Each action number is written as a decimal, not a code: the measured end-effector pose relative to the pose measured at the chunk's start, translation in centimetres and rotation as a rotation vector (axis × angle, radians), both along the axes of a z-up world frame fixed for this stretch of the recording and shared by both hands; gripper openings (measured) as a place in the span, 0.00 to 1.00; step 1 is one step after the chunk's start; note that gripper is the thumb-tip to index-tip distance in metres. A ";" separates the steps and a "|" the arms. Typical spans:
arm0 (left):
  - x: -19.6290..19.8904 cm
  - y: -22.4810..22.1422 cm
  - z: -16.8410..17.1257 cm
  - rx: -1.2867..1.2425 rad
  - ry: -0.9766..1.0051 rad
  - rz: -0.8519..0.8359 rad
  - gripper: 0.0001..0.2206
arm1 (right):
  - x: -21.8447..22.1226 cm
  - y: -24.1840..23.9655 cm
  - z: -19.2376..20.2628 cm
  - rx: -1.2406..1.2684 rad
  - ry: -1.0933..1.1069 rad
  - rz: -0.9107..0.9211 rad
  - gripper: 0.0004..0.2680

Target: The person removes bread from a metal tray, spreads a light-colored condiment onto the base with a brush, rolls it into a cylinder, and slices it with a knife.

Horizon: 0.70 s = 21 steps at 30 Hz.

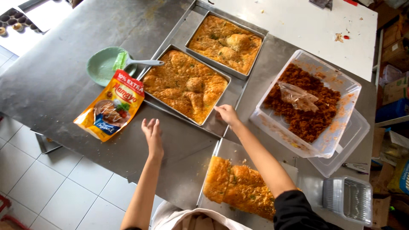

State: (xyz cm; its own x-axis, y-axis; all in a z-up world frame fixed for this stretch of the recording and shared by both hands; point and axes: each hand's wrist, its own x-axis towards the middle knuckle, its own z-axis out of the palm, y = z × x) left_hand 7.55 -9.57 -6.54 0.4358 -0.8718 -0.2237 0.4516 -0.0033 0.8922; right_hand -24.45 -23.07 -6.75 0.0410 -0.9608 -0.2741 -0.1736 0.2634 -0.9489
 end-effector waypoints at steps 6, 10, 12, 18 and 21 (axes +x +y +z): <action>3.7 -3.4 -1.9 -0.005 0.024 -0.135 0.43 | 3.0 -1.5 -1.5 -0.064 0.204 -0.186 0.04; 4.2 -5.0 -2.9 -0.003 0.105 -0.259 0.49 | 2.7 -0.9 1.0 -0.129 0.123 -0.239 0.07; 3.8 -6.1 -3.0 -0.008 0.166 -0.251 0.52 | 1.4 0.4 3.0 -0.235 0.252 -0.204 0.06; 5.4 -6.3 -2.5 -0.106 0.248 -0.298 0.52 | -1.2 6.8 12.4 -0.086 0.383 -0.155 0.02; 6.6 -4.4 -1.5 -0.086 0.179 -0.338 0.47 | -2.1 11.4 15.7 -0.076 0.165 -0.163 0.04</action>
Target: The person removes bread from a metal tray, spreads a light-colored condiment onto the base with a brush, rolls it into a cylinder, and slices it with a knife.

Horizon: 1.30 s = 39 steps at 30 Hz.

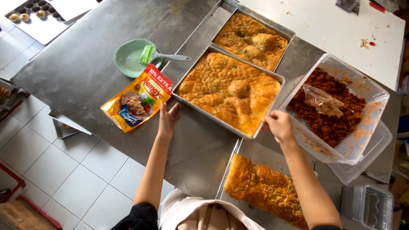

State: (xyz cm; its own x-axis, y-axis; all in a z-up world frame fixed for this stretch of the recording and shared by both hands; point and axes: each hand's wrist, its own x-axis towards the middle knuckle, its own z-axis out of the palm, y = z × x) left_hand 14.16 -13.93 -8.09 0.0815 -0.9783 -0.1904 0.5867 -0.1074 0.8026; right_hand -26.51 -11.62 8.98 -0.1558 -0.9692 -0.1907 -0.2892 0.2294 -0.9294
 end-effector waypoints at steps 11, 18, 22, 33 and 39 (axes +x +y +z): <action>2.9 22.1 0.6 -0.072 -0.487 0.516 0.27 | 5.7 10.9 1.1 0.339 -0.097 0.239 0.02; 3.3 24.6 -3.2 0.432 -0.689 0.541 0.33 | 11.5 14.6 -2.1 0.428 -0.100 0.280 0.04; 3.8 23.9 -1.6 0.340 -0.727 0.648 0.34 | 15.6 15.7 -5.1 0.417 -0.115 0.294 0.01; 5.8 19.5 -2.5 0.366 -0.979 0.702 0.43 | 18.2 11.9 -11.7 0.515 -0.288 0.286 0.08; 2.9 18.8 4.8 -0.066 -1.237 0.837 0.37 | 7.8 14.4 -0.7 0.066 -0.404 0.406 0.17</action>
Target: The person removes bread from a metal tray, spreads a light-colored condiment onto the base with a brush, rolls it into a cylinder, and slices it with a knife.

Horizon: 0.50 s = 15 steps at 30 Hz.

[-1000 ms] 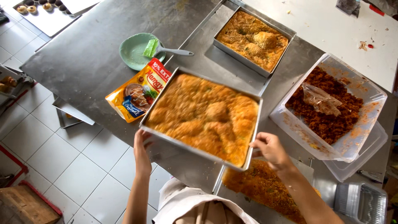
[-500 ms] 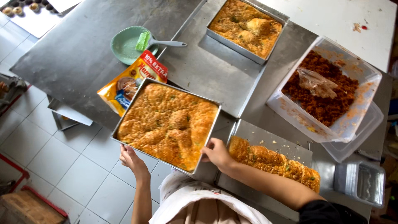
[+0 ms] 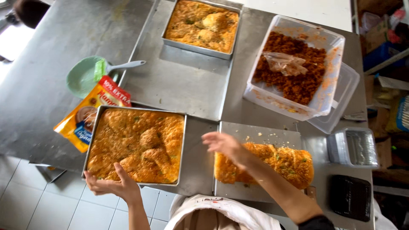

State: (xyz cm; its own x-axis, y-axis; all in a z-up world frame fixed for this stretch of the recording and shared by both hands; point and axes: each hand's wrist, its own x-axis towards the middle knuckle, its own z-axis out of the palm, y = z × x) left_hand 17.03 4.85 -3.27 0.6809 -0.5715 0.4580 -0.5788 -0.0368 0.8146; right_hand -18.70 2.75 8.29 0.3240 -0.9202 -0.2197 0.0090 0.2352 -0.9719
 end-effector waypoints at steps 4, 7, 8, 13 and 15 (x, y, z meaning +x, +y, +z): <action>-4.2 -4.9 6.1 -0.015 -0.249 -0.265 0.34 | -10.5 3.1 3.4 -0.254 0.061 -0.498 0.15; -8.0 -13.1 7.5 -0.004 -0.332 -0.586 0.33 | -16.8 7.5 2.4 -0.305 0.139 -0.823 0.13; -9.5 -16.6 7.0 0.088 -0.370 -0.668 0.32 | -18.2 9.3 1.6 -0.289 0.079 -0.903 0.13; -20.6 -37.1 -1.5 0.366 0.716 -1.051 0.22 | -21.7 15.3 -3.7 -0.183 -0.101 -1.166 0.11; -25.0 -43.2 -1.8 0.330 0.764 -0.977 0.20 | -22.3 17.0 -6.2 -0.155 -0.143 -1.241 0.10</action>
State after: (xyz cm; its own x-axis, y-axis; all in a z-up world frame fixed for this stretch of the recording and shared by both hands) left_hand -7.99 -38.40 -5.06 -0.0572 -0.9911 -0.1198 0.1285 -0.1263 0.9836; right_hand -41.04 19.73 2.05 -0.7640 -0.6346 -0.1164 0.2489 -0.1235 -0.9606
